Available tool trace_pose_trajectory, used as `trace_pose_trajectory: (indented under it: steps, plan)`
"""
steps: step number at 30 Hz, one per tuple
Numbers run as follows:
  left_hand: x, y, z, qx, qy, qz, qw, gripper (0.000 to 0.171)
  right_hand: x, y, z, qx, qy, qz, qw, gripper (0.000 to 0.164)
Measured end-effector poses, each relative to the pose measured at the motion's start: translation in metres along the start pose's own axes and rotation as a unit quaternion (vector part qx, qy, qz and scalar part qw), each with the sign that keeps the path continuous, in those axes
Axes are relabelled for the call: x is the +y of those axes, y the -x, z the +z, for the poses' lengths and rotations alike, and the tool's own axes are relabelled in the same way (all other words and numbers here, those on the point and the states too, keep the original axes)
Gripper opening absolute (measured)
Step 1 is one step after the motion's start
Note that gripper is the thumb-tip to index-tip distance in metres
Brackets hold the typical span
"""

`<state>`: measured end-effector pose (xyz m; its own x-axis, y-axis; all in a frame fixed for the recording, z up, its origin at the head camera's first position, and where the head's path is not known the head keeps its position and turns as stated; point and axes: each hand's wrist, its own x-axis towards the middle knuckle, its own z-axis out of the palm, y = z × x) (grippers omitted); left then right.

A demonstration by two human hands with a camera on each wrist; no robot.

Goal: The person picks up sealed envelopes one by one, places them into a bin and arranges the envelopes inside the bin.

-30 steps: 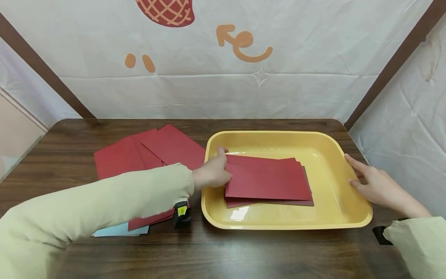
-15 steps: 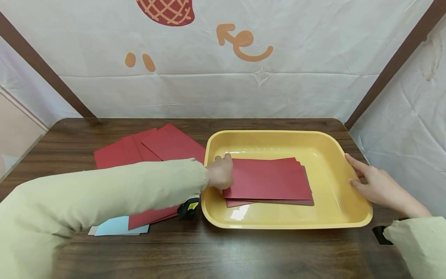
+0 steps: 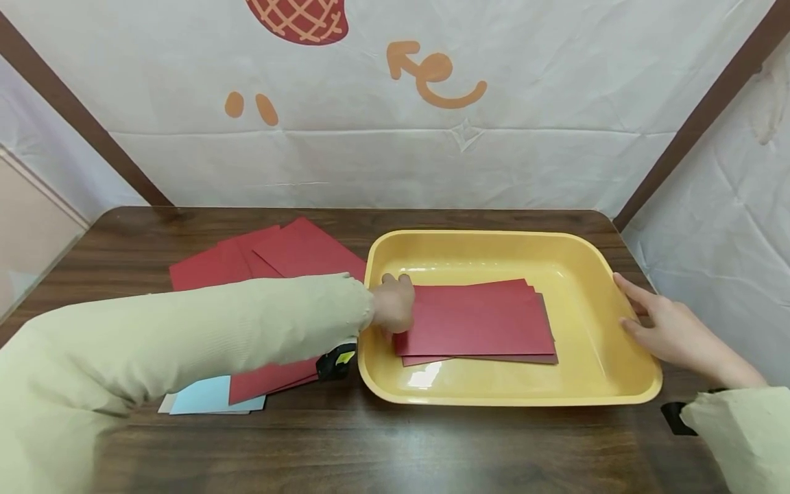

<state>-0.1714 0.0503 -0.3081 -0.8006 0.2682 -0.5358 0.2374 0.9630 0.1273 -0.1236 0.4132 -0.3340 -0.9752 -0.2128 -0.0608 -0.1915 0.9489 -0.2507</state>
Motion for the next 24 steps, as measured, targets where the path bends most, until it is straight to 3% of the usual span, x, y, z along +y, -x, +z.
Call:
trace_pose_trajectory:
  steps: [4,7,10,13,16,19,22,24]
  plan:
    - [-0.003,0.001,-0.002,-0.002,0.048,-0.003,0.9988,0.049,-0.001,0.000,-0.001,-0.010,-0.008,0.004,1.000,0.072]
    - [-0.008,0.003,-0.001,0.008,0.109,-0.001,0.9940,0.054,-0.001,0.000,-0.001,-0.002,-0.004,-0.004,1.000,0.071]
    - [-0.017,0.008,-0.001,0.029,0.185,0.022,0.9820,0.058,-0.001,0.000,0.000,0.010,0.004,-0.014,1.000,0.070]
    - [-0.028,0.015,0.001,0.058,0.241,0.079,0.9654,0.049,-0.001,0.000,0.000,0.007,-0.001,-0.014,1.000,0.070]
    - [-0.038,0.023,0.005,0.100,0.293,0.150,0.9390,0.033,-0.001,0.001,0.000,0.005,-0.004,-0.011,1.000,0.071]
    - [-0.047,0.031,0.014,0.127,0.372,0.198,0.8981,0.022,0.000,0.002,0.001,0.011,-0.002,-0.013,1.000,0.071]
    - [-0.058,0.039,0.022,0.144,0.442,0.209,0.8603,0.018,0.002,0.003,0.001,0.019,0.004,-0.017,1.000,0.071]
    - [-0.067,0.042,0.025,0.166,0.467,0.198,0.8458,0.016,0.003,0.002,0.001,0.023,0.007,-0.019,1.000,0.071]
